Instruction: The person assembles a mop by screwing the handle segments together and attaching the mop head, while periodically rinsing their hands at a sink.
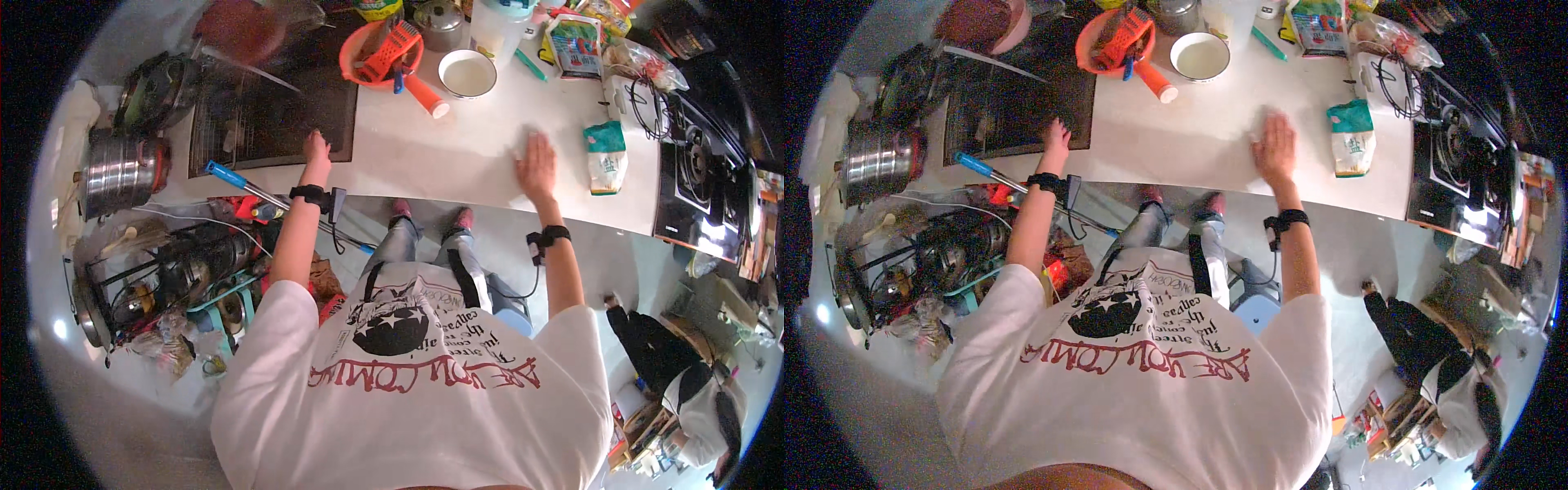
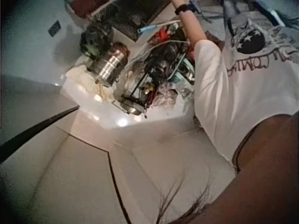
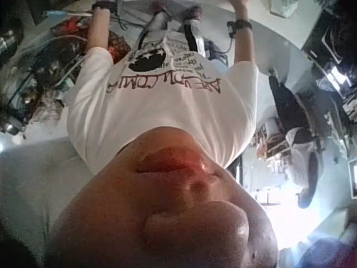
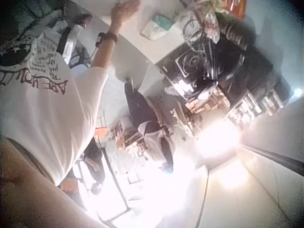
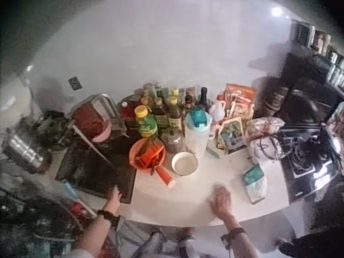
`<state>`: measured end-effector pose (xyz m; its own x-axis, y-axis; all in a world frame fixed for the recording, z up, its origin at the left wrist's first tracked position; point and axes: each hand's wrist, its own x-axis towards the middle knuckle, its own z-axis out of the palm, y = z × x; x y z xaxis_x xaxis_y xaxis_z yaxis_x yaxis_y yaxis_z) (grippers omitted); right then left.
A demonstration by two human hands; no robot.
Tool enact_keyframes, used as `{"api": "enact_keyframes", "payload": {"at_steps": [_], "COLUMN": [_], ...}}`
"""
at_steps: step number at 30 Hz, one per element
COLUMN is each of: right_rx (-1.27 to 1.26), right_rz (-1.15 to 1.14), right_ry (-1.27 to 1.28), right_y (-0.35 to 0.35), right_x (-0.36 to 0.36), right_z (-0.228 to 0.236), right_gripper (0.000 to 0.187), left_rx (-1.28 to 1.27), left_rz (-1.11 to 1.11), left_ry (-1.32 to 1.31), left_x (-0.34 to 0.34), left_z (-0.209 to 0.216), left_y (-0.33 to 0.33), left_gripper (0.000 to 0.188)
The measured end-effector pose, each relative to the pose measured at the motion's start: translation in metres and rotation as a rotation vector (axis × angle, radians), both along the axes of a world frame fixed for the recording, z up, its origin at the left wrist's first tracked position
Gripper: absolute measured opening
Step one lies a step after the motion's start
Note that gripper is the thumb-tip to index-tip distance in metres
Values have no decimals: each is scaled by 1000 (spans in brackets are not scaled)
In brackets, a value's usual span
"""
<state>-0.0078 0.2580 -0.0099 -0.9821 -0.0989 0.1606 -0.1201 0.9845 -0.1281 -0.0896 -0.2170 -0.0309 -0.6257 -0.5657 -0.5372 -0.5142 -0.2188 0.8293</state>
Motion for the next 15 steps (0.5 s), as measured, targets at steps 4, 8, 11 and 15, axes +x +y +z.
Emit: {"api": "enact_keyframes", "payload": {"at_steps": [4, 8, 11, 15], "right_rx": [-126, -243, -816, -1692], "right_rz": [385, 565, 566, -26], "right_ry": [-66, -33, -67, -786], "right_y": [-127, -243, -326, -424], "right_x": [-18, -40, -77, -147], "right_z": [12, 12, 16, 32], "right_gripper": [63, 60, 57, 45], "left_rx": [166, 309, 424, 455], "left_rz": [88, 73, 85, 161], "left_ry": [24, 59, 168, 158], "left_x": [8, 1, 0, 3], "left_z": [3, 15, 27, 46], "left_y": [-18, -19, -40, -60], "left_gripper": [34, 28, 23, 22]}}
